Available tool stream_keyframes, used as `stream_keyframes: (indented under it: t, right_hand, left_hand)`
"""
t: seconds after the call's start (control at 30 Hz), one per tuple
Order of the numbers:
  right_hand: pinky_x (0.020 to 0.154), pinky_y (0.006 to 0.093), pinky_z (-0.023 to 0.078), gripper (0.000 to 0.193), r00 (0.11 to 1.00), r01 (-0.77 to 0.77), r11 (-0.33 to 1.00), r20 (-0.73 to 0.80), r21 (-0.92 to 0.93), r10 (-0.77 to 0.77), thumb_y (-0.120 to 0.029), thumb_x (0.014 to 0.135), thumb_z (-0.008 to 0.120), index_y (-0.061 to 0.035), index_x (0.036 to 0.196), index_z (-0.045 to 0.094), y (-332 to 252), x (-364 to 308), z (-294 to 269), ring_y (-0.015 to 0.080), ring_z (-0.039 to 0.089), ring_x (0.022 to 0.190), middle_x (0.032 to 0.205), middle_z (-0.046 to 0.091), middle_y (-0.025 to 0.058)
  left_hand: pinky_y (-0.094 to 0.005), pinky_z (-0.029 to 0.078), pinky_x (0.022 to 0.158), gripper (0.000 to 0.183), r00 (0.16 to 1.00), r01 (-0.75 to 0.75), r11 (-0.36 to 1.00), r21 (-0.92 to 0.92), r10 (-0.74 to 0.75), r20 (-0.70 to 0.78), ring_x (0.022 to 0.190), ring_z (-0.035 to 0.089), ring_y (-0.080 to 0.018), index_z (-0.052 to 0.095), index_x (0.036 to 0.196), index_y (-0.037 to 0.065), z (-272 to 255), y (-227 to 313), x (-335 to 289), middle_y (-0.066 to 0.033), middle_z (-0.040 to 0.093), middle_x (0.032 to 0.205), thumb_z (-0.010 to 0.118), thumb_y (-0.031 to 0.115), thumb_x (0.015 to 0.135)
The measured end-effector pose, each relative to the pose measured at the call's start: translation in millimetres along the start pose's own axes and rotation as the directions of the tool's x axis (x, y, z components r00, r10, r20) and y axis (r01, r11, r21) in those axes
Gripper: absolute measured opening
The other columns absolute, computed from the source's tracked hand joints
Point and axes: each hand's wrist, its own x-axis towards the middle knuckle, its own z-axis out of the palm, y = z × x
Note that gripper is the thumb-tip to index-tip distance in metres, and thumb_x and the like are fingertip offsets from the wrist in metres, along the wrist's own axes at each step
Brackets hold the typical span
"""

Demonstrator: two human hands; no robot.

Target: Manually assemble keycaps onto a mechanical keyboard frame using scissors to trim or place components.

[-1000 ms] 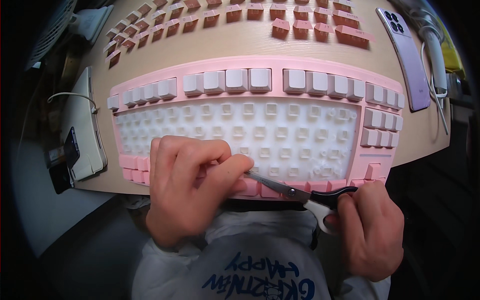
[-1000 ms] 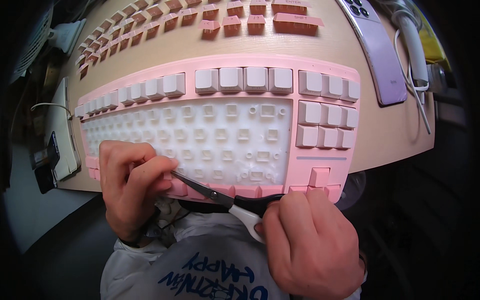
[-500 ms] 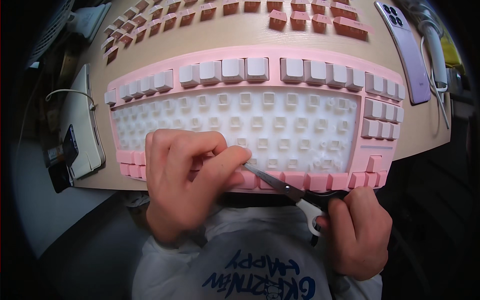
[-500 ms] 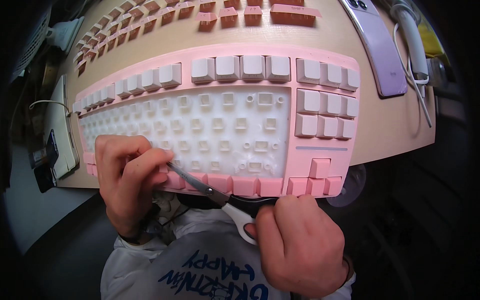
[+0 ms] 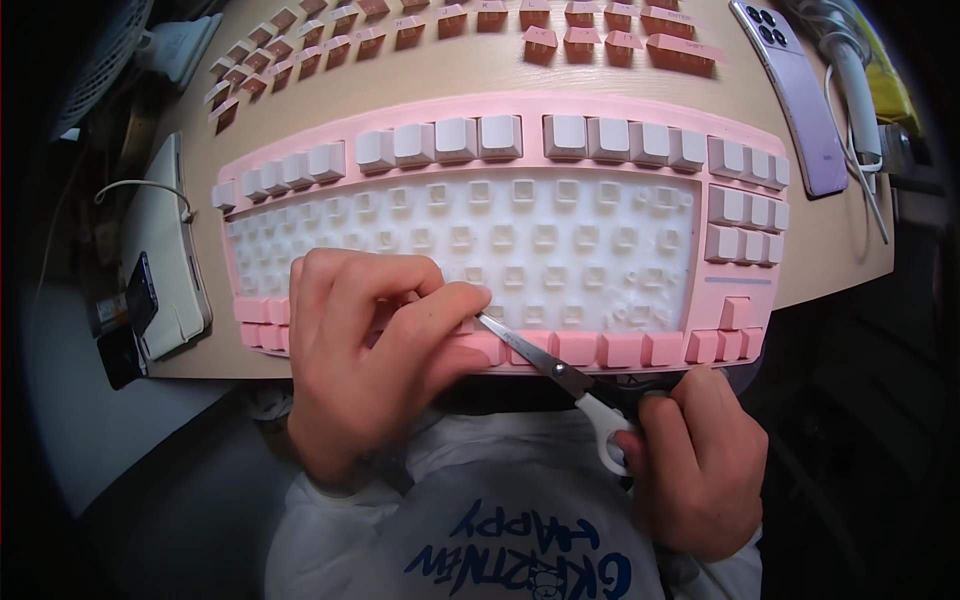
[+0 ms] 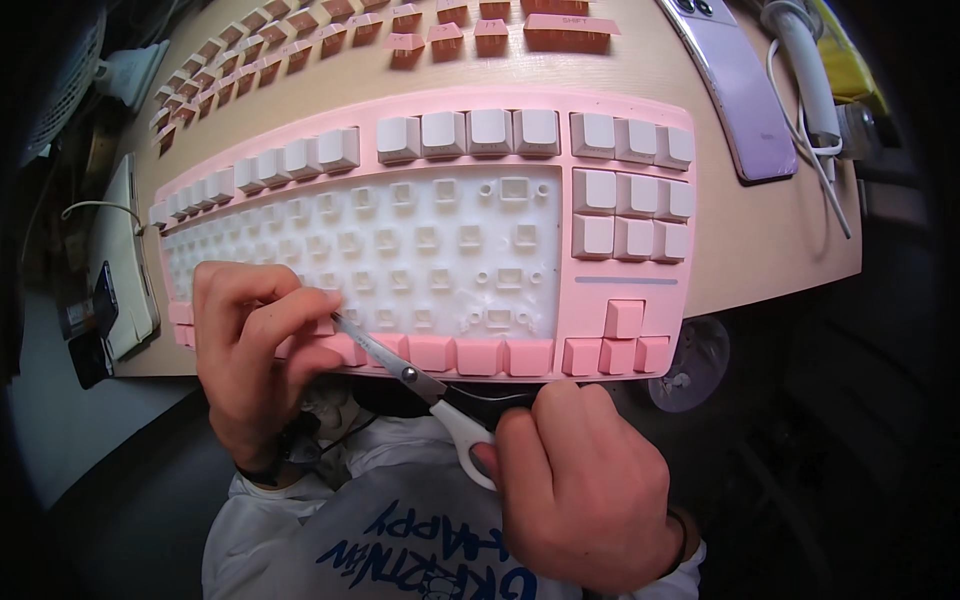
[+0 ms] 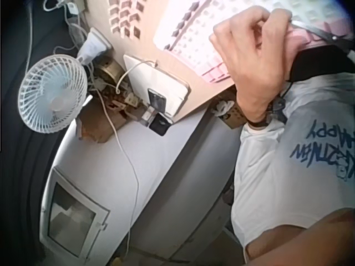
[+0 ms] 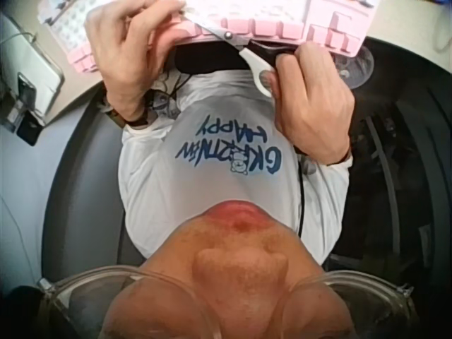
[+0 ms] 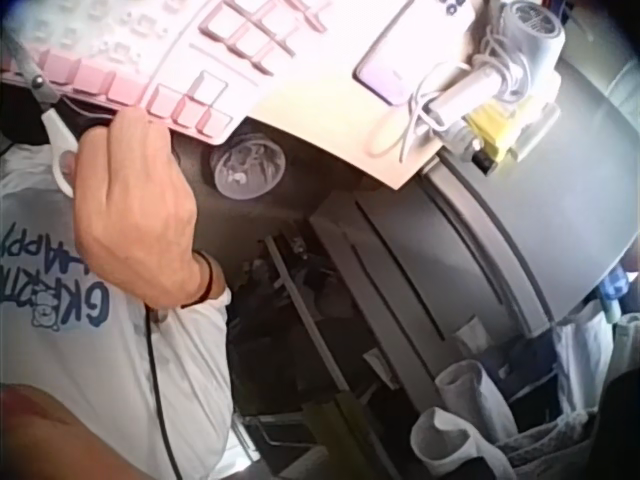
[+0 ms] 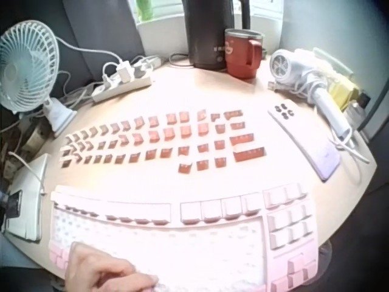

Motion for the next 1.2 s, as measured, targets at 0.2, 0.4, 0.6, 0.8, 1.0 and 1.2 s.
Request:
stream_keyframes:
  t: [0.2, 0.4, 0.6, 0.8, 1.0, 1.2]
  right_hand:
    - [0.054, 0.0452, 0.038, 0.023, 1.0, 0.007, 0.979, 0.007, -0.205, -0.006, -0.015, 0.087, 0.071, 0.0026, 0.088, 0.056, -9, 7, -21, 0.0327, 0.052, 0.069, 0.081, 0.042, 0.0148]
    - [0.056, 0.0453, 0.038, 0.024, 0.992, 0.08, 0.935, 0.115, -0.345, -0.042, -0.007, 0.074, 0.071, 0.0005, 0.081, 0.049, -14, 17, -34, 0.0331, 0.05, 0.074, 0.086, 0.043, 0.0158]
    - [0.061, 0.0474, 0.041, 0.027, 0.953, 0.229, 0.882, 0.28, -0.413, -0.116, -0.006, 0.067, 0.07, 0.0003, 0.08, 0.047, -18, 43, -60, 0.0378, 0.051, 0.079, 0.088, 0.043, 0.0178]
    - [0.067, 0.0502, 0.042, 0.025, 0.91, 0.309, 0.878, 0.382, -0.365, -0.161, -0.006, 0.072, 0.07, -0.0004, 0.083, 0.048, -9, 67, -70, 0.0391, 0.052, 0.088, 0.093, 0.044, 0.0178]
    - [0.071, 0.048, 0.042, 0.025, 0.927, 0.277, 0.932, 0.32, -0.233, -0.196, -0.017, 0.088, 0.067, 0.0013, 0.09, 0.05, 17, 52, -54, 0.0391, 0.049, 0.087, 0.095, 0.043, 0.0193]
    - [0.07, 0.0467, 0.041, 0.025, 0.961, 0.231, 0.958, 0.194, -0.168, -0.197, -0.014, 0.085, 0.073, 0.0013, 0.093, 0.055, 20, 38, -40, 0.0371, 0.046, 0.084, 0.093, 0.042, 0.0177]
  left_hand:
    - [-0.0357, 0.046, 0.078, 0.048, 0.996, 0.067, 0.985, -0.156, -0.056, 0.07, 0.094, 0.056, -0.0251, 0.076, 0.116, 0.008, -5, 2, 5, -0.0055, 0.066, 0.103, 0.089, 0.017, 0.071]
    - [-0.0356, 0.047, 0.081, 0.052, 0.997, 0.068, 0.984, -0.167, -0.063, 0.039, 0.095, 0.057, -0.0249, 0.077, 0.116, 0.009, -3, 4, 5, -0.0037, 0.067, 0.104, 0.089, 0.007, 0.066]
    - [-0.035, 0.047, 0.081, 0.051, 0.998, 0.056, 0.983, -0.172, -0.056, 0.004, 0.096, 0.056, -0.0238, 0.077, 0.116, 0.01, 0, 3, 0, -0.0031, 0.065, 0.104, 0.09, 0.006, 0.067]
    - [-0.0348, 0.049, 0.08, 0.048, 0.995, 0.09, 0.978, -0.188, -0.098, -0.035, 0.097, 0.055, -0.0243, 0.077, 0.115, 0.011, 2, 2, -4, -0.0025, 0.065, 0.105, 0.09, 0.01, 0.068]
    - [-0.0343, 0.05, 0.081, 0.043, 0.995, 0.085, 0.982, -0.169, -0.093, -0.034, 0.097, 0.054, -0.026, 0.078, 0.111, 0.011, 3, 2, -3, -0.0031, 0.066, 0.106, 0.089, 0.012, 0.069]
    - [-0.0349, 0.052, 0.081, 0.043, 0.995, 0.065, 0.976, -0.207, -0.078, -0.058, 0.098, 0.054, -0.0265, 0.078, 0.11, 0.01, 4, 0, -2, -0.0034, 0.066, 0.106, 0.089, 0.012, 0.069]
